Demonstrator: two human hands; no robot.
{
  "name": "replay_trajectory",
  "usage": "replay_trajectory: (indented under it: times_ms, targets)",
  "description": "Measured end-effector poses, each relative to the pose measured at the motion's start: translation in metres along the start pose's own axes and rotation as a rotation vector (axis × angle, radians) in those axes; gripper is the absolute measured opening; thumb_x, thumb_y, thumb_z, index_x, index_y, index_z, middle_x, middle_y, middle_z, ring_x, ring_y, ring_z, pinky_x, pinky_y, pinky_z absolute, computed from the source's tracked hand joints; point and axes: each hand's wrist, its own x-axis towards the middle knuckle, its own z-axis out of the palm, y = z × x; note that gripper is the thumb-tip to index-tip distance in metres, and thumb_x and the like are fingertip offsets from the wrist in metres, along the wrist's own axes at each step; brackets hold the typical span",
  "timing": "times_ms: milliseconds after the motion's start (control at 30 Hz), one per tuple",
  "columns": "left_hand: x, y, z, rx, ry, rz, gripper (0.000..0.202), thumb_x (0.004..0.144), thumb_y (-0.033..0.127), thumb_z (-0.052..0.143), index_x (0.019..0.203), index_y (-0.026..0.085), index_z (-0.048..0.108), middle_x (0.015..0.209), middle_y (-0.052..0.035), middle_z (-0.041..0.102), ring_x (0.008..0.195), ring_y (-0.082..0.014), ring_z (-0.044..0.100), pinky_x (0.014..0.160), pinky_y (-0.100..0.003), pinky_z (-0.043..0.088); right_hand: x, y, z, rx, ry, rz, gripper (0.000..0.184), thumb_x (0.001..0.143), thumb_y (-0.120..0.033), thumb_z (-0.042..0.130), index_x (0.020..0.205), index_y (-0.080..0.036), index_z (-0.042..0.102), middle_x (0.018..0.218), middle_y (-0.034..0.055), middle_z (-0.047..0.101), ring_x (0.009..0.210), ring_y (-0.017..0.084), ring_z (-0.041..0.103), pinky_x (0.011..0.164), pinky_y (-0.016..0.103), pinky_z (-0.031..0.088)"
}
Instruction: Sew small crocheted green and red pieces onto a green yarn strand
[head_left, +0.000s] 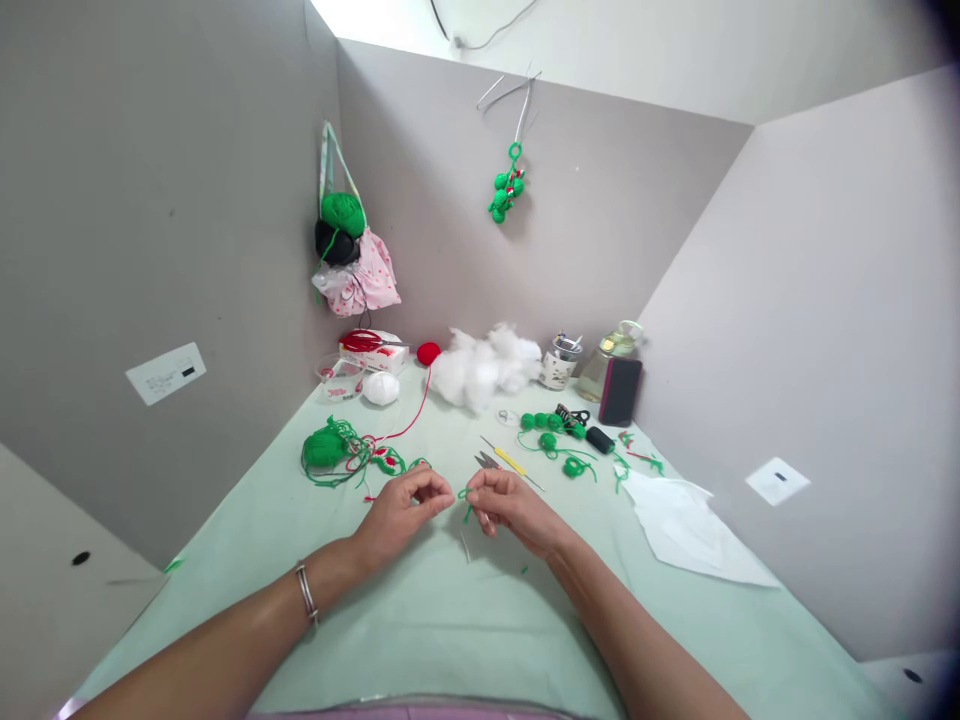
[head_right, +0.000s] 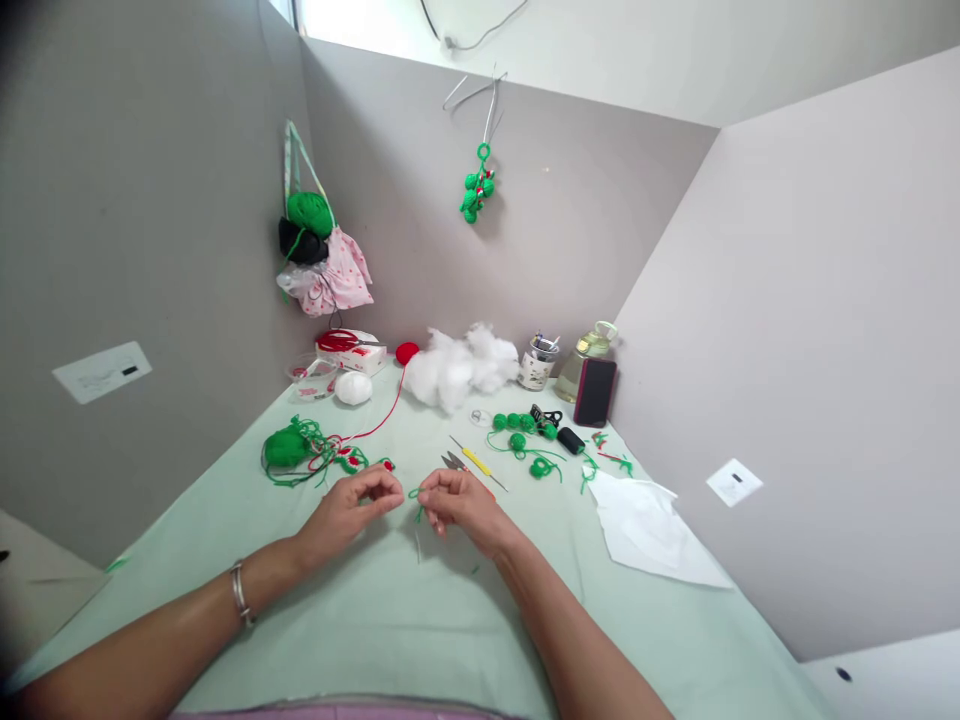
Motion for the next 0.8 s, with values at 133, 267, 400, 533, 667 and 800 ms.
replay_trajectory:
  times_ms: [133, 267, 400, 533, 667, 800]
  targets:
    - [0.003, -0.003, -0.002, -0.045, 0.041, -0.053, 0.02, 0.088, 0.036, 0.056, 0.081, 0.017, 0.058, 0.077, 0.0002, 0.053, 0.071, -0.0131, 0.046, 0.069, -0.026, 0.038, -0.012, -0.025, -0.036, -0.139, 0.197, -0.109, 0.031, 0.068, -0.041, 0.075, 0.081, -0.016, 0.061, 0.054, -0.0043, 0.055, 0.045, 0.008, 0.045, 0.047, 0.022, 0.037]
    - [0.003, -0.011, 0.0, -0.074, 0.005, -0.086, 0.017, 0.087, 0.035, 0.056, 0.09, 0.018, 0.058, 0.077, 0.0007, 0.052, 0.071, -0.0132, 0.047, 0.068, -0.025, 0.039, -0.049, -0.044, -0.122, -0.347, 1.056, -0.411, 0.045, 0.067, -0.045, 0.072, 0.099, -0.018, 0.06, 0.062, -0.0019, 0.057, 0.053, 0.013, 0.05, 0.051, 0.027, 0.042]
    - [-0.002, -0.012, 0.004, -0.029, -0.101, -0.089, 0.019, 0.086, 0.033, 0.056, 0.099, 0.019, 0.059, 0.079, 0.0001, 0.055, 0.075, -0.0144, 0.051, 0.069, -0.025, 0.041, -0.063, -0.042, -0.169, -0.579, 1.387, -0.365, 0.063, 0.067, -0.045, 0.069, 0.12, -0.016, 0.05, 0.06, -0.003, 0.056, 0.052, 0.017, 0.051, 0.05, 0.029, 0.041]
    - [-0.008, -0.011, 0.01, 0.05, -0.216, -0.089, 0.021, 0.087, 0.036, 0.055, 0.099, 0.02, 0.061, 0.079, -0.0004, 0.059, 0.075, -0.0154, 0.054, 0.07, -0.025, 0.042, -0.038, -0.028, -0.114, -0.535, 0.976, -0.376, 0.047, 0.072, -0.044, 0.067, 0.108, -0.018, 0.054, 0.063, -0.0013, 0.057, 0.052, 0.015, 0.05, 0.049, 0.028, 0.041]
    - [-0.002, -0.006, 0.007, 0.154, -0.294, -0.077, 0.023, 0.089, 0.039, 0.051, 0.089, 0.019, 0.063, 0.077, -0.0011, 0.06, 0.071, -0.0158, 0.053, 0.066, -0.025, 0.041, -0.006, -0.009, -0.055, -0.571, 0.45, -0.322, 0.036, 0.08, -0.038, 0.061, 0.112, -0.023, 0.054, 0.065, -0.0049, 0.054, 0.05, 0.012, 0.049, 0.05, 0.025, 0.04]
    - [0.008, 0.013, -0.034, 0.28, -0.331, -0.017, 0.02, 0.087, 0.035, 0.053, 0.082, 0.02, 0.066, 0.083, -0.003, 0.064, 0.077, -0.018, 0.056, 0.071, -0.026, 0.042, -0.004, 0.004, -0.042, -0.563, 0.359, -0.278, 0.027, 0.085, -0.032, 0.054, 0.111, -0.023, 0.055, 0.068, -0.006, 0.051, 0.052, 0.01, 0.052, 0.053, 0.024, 0.039]
